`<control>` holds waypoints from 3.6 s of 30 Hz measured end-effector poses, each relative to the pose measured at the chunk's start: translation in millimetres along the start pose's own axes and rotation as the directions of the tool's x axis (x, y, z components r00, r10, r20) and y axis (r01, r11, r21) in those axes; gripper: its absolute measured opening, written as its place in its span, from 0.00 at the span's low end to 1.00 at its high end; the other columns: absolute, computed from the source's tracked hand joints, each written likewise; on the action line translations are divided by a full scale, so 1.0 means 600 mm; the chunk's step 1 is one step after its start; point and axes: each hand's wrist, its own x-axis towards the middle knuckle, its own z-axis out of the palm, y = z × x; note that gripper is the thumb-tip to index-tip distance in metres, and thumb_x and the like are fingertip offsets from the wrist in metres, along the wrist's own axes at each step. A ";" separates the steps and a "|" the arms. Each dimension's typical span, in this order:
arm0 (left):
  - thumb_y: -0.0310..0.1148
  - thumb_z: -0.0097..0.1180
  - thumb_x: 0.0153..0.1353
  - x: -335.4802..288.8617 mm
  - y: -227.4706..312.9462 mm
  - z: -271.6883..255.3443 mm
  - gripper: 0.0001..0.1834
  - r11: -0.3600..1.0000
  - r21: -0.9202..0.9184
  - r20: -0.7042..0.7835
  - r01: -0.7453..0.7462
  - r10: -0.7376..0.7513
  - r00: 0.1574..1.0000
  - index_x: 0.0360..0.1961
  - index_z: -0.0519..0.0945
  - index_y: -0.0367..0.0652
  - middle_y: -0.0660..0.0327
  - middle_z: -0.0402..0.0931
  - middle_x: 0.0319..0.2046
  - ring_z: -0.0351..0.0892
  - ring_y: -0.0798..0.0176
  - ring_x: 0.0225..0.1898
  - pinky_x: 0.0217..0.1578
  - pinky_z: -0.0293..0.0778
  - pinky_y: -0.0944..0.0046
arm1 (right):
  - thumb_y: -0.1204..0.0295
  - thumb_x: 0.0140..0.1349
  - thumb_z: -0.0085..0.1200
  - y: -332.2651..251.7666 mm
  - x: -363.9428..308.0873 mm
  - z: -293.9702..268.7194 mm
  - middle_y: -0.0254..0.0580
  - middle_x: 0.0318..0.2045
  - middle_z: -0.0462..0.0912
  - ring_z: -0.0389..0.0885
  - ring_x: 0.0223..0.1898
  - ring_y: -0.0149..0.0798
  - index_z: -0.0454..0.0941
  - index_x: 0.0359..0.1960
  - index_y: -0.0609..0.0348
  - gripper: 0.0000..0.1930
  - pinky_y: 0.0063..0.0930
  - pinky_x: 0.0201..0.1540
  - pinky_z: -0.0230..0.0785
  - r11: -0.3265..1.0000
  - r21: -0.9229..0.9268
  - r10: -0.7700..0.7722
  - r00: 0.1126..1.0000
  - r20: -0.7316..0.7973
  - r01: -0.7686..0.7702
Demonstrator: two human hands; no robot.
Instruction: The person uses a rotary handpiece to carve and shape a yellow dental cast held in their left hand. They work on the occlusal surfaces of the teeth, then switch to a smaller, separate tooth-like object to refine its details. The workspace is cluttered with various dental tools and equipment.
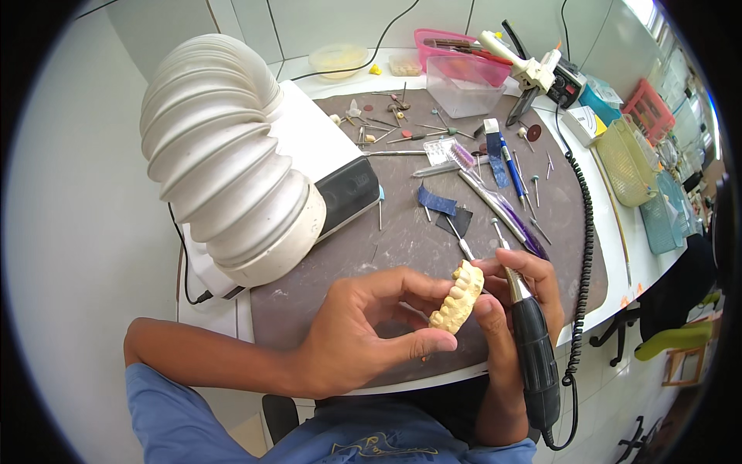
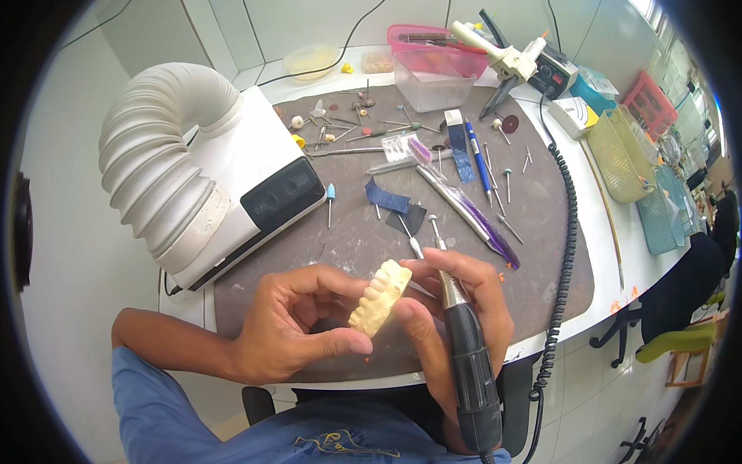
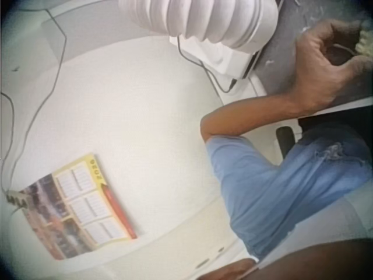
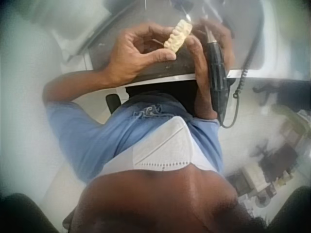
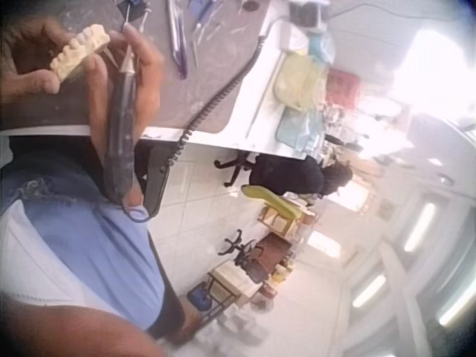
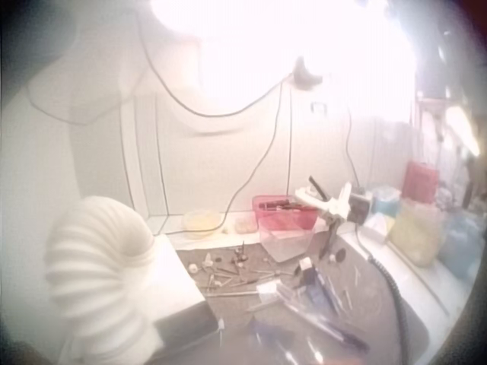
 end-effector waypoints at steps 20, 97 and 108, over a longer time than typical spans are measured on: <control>0.27 0.72 0.45 0.009 0.014 -0.010 0.23 0.840 0.517 0.054 -0.165 0.161 0.986 0.44 0.79 0.38 0.58 0.78 0.37 0.76 0.71 0.32 0.32 0.72 0.73 | 0.86 0.51 0.59 0.003 -0.009 -0.003 0.59 0.50 0.73 0.78 0.49 0.50 0.64 0.51 0.67 0.25 0.35 0.50 0.76 0.980 0.178 0.076 0.994 0.077 -0.089; 0.22 0.63 0.49 0.017 0.004 -0.024 0.22 0.730 0.584 0.198 -0.356 0.298 0.934 0.49 0.78 0.40 0.57 0.79 0.42 0.77 0.57 0.42 0.43 0.73 0.62 | 0.78 0.50 0.64 0.034 -0.039 -0.012 0.52 0.36 0.75 0.82 0.39 0.45 0.66 0.45 0.62 0.23 0.32 0.41 0.79 0.940 -0.144 -0.315 0.949 -0.020 0.309; 0.30 0.63 0.53 0.016 0.006 -0.019 0.20 0.783 0.545 0.164 -0.300 0.252 0.954 0.49 0.78 0.39 0.56 0.81 0.34 0.75 0.64 0.27 0.28 0.69 0.68 | 0.76 0.50 0.65 0.023 -0.036 -0.014 0.48 0.29 0.77 0.80 0.28 0.34 0.68 0.45 0.62 0.22 0.22 0.30 0.74 0.926 -0.236 -0.309 0.951 -0.022 0.296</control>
